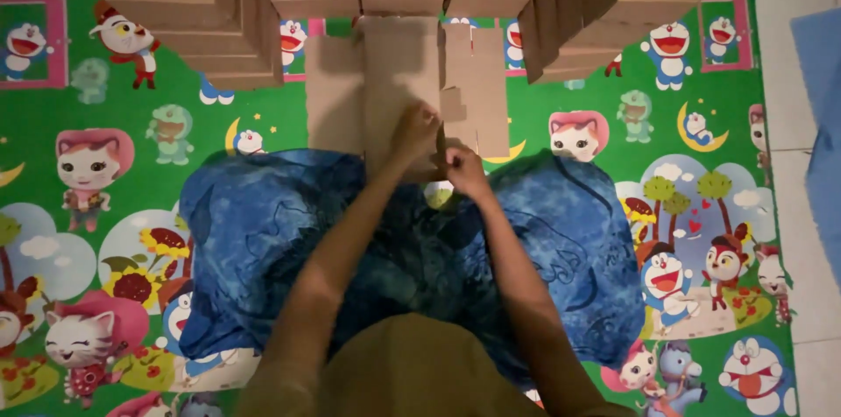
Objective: Folding flat cardboard templates into small rectangular boxes and stacking them.
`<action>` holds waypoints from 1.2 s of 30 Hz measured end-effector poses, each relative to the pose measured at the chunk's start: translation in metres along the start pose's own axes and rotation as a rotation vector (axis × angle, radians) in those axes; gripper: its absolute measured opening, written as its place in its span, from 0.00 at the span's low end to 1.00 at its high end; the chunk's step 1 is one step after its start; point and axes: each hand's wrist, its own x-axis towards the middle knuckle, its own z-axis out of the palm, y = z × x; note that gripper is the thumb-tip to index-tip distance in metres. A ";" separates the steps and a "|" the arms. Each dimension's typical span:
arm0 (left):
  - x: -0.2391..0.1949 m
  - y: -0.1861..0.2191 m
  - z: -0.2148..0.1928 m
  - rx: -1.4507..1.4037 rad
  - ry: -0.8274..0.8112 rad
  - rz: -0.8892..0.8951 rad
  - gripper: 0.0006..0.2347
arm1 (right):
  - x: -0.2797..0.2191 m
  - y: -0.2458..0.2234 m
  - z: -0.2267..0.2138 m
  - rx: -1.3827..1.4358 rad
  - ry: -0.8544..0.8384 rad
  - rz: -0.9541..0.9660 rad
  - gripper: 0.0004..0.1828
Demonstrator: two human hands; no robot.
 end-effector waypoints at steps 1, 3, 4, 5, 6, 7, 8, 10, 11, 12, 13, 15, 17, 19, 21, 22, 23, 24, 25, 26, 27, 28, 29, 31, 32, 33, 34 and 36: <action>0.016 0.001 0.006 0.175 0.022 -0.081 0.13 | 0.003 0.004 0.004 0.017 -0.003 -0.006 0.08; 0.040 -0.006 0.032 0.344 0.040 -0.173 0.18 | 0.002 0.024 0.010 0.031 -0.015 -0.002 0.07; 0.054 -0.015 0.047 0.499 0.297 -0.017 0.30 | 0.007 0.037 0.014 0.049 -0.024 0.026 0.04; 0.069 -0.023 0.062 0.649 0.557 0.141 0.43 | 0.013 0.050 0.018 0.067 -0.033 0.055 0.02; 0.072 -0.006 0.056 0.644 0.566 0.147 0.43 | 0.015 0.046 0.017 0.062 -0.028 0.046 0.02; 0.074 0.011 0.051 0.553 0.580 0.160 0.36 | 0.017 0.043 0.015 0.049 -0.029 0.038 0.02; 0.066 0.025 0.050 0.462 0.581 0.160 0.29 | 0.008 0.044 0.014 0.034 -0.037 0.047 0.02; 0.079 0.001 0.055 0.542 0.570 0.142 0.25 | 0.009 0.047 0.014 0.007 -0.037 0.049 0.02; 0.085 -0.011 0.055 0.629 0.563 0.129 0.20 | 0.010 0.047 0.016 -0.015 -0.035 0.046 0.03; 0.092 -0.023 0.046 0.635 0.562 0.128 0.20 | 0.011 0.024 0.007 -0.009 -0.038 0.045 0.03; 0.098 -0.034 0.036 0.489 0.384 0.038 0.12 | 0.011 0.002 -0.003 0.053 -0.003 0.045 0.05; 0.092 -0.060 0.024 0.349 0.202 -0.057 0.16 | 0.013 -0.015 -0.007 0.124 0.028 0.052 0.10; 0.075 -0.087 0.019 0.121 0.051 -0.226 0.19 | 0.025 -0.005 -0.003 0.114 0.095 0.219 0.09; 0.054 -0.086 0.016 0.052 0.112 -0.122 0.12 | 0.026 0.000 0.001 0.158 0.142 0.273 0.09; 0.027 -0.071 0.015 -0.027 0.178 -0.014 0.07 | 0.030 0.002 0.001 0.192 0.189 0.320 0.08; 0.008 -0.057 0.013 -0.117 0.182 -0.064 0.04 | 0.032 0.000 0.002 0.289 0.212 0.303 0.08; -0.011 -0.044 0.011 -0.207 0.187 -0.113 0.02 | 0.034 -0.002 0.003 0.385 0.234 0.284 0.07; -0.023 -0.047 0.020 -0.206 0.192 -0.113 0.02 | 0.033 -0.010 0.001 0.386 0.230 0.281 0.07; -0.035 -0.050 0.030 -0.196 0.248 -0.144 0.04 | 0.031 -0.017 -0.001 0.485 0.243 0.338 0.08; -0.046 -0.053 0.043 -0.191 0.301 -0.176 0.07 | 0.028 -0.023 -0.005 0.580 0.259 0.397 0.10; -0.054 -0.033 0.035 -0.194 0.303 -0.176 0.07 | 0.021 -0.038 -0.008 0.577 0.258 0.395 0.10; -0.063 -0.013 0.029 -0.167 0.298 -0.287 0.08 | 0.014 -0.052 -0.012 0.583 0.240 0.385 0.10; -0.071 0.006 0.023 -0.140 0.293 -0.399 0.09 | 0.007 -0.066 -0.017 0.589 0.222 0.376 0.11; -0.074 0.025 0.018 -0.254 0.279 -0.417 0.13 | 0.005 -0.061 -0.016 0.574 0.221 0.349 0.13; -0.077 0.033 0.013 -0.362 0.262 -0.435 0.16 | 0.003 -0.060 -0.013 0.566 0.220 0.326 0.15; -0.078 0.042 0.008 -0.360 0.263 -0.434 0.16 | 0.000 -0.071 -0.016 0.568 0.219 0.325 0.15; -0.078 0.051 0.005 -0.361 0.272 -0.422 0.15 | -0.003 -0.081 -0.021 0.568 0.208 0.312 0.14; -0.079 0.054 0.002 -0.361 0.283 -0.404 0.15 | -0.004 -0.078 -0.022 0.569 0.199 0.293 0.12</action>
